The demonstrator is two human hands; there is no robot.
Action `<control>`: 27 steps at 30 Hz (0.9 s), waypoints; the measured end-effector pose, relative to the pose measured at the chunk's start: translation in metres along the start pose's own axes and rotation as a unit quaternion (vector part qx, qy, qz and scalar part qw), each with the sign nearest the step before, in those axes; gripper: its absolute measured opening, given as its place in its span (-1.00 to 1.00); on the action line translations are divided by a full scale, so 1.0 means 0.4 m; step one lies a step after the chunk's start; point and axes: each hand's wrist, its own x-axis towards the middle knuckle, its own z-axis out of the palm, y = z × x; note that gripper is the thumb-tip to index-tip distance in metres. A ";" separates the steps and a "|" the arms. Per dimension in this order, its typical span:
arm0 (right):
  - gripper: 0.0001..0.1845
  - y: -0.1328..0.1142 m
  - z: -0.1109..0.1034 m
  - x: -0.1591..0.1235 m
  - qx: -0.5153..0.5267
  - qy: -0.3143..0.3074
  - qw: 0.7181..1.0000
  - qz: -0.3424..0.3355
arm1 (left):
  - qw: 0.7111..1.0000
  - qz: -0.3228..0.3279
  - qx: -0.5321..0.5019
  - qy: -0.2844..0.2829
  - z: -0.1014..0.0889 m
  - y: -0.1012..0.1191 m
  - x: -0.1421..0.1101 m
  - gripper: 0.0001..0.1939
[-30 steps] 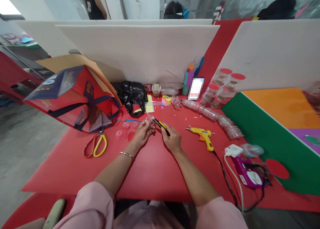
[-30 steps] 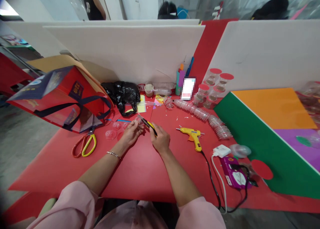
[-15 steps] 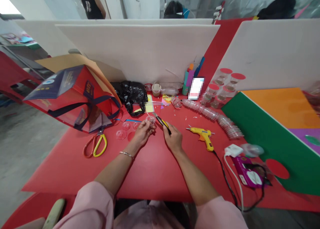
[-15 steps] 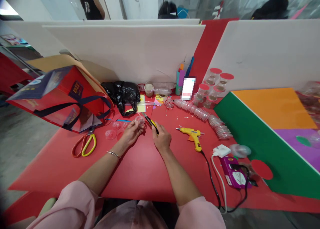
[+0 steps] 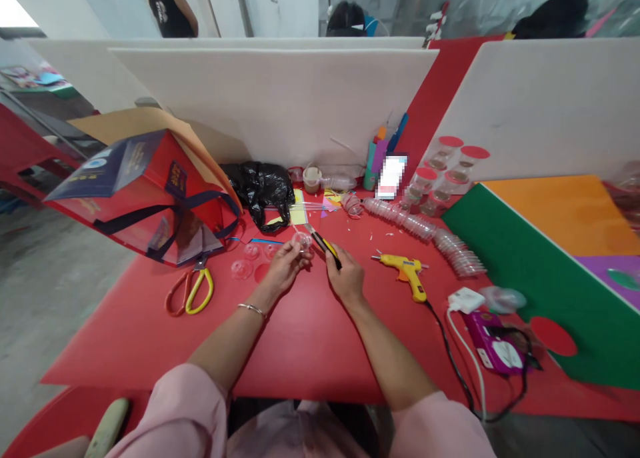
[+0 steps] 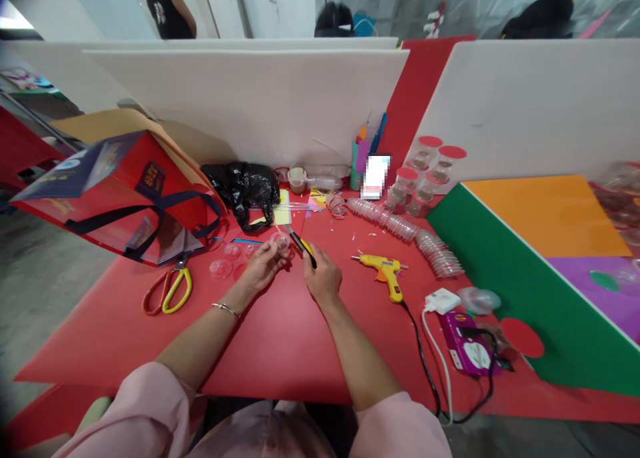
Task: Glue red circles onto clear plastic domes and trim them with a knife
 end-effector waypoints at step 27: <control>-0.58 -0.013 -0.014 0.003 0.021 -0.018 1.000 -0.010 | 1.000 -0.017 0.005 -0.012 -0.012 0.003 -0.003 -0.62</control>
